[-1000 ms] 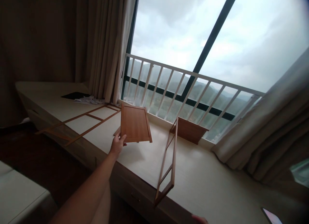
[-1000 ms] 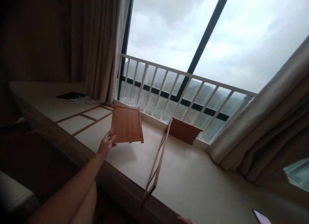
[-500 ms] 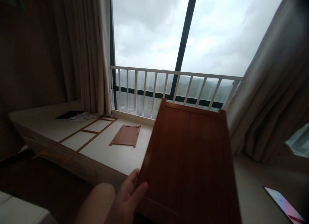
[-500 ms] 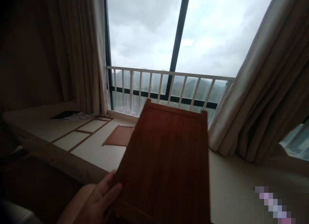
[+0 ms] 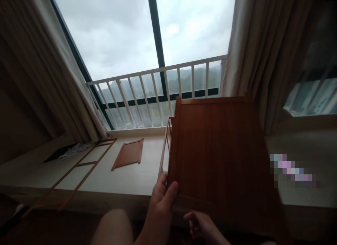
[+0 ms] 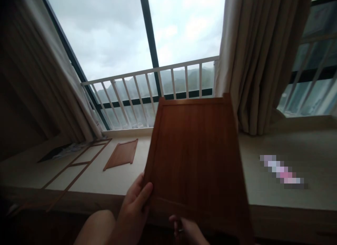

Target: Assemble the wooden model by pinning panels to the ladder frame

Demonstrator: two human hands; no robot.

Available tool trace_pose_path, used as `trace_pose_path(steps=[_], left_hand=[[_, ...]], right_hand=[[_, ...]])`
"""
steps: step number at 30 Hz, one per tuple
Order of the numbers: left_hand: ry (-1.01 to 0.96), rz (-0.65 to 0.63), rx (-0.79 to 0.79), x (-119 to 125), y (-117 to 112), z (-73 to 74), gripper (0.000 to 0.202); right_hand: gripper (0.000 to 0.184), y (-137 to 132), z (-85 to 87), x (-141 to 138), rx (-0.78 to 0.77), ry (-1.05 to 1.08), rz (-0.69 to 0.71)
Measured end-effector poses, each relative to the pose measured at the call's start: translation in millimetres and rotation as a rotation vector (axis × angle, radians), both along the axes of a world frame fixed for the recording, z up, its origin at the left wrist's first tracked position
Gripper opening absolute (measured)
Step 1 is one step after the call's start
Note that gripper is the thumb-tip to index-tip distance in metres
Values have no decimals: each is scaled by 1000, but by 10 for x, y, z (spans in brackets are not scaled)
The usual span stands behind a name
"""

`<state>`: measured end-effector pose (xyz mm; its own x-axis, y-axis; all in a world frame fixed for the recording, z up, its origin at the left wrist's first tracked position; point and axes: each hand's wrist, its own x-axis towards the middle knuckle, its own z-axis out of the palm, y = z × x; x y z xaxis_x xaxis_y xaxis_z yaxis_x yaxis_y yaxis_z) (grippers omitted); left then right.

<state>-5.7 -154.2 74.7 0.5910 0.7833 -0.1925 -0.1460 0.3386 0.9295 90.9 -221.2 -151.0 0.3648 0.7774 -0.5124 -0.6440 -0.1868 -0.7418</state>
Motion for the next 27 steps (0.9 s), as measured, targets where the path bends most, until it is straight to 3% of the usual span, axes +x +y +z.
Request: trace_pose_path(steps=[3, 8, 13, 17, 23, 27], left_hand=[[22, 125, 231, 63, 416, 106, 54], [113, 191, 375, 50, 819, -56, 51], [176, 208, 421, -32, 874, -193, 49], [204, 224, 458, -90, 883, -207, 48], [229, 220, 495, -127, 949, -261, 47], [235, 183, 503, -146, 971, -245, 45]], right_hand=[[62, 237, -161, -50, -97, 120, 156], [73, 484, -216, -256, -37, 282, 210], [56, 812, -84, -390, -9, 414, 167], [47, 970, -122, -531, 2, 424, 132], [57, 986, -286, -635, 113, 368, 60], [64, 921, -309, -611, 140, 348, -37]])
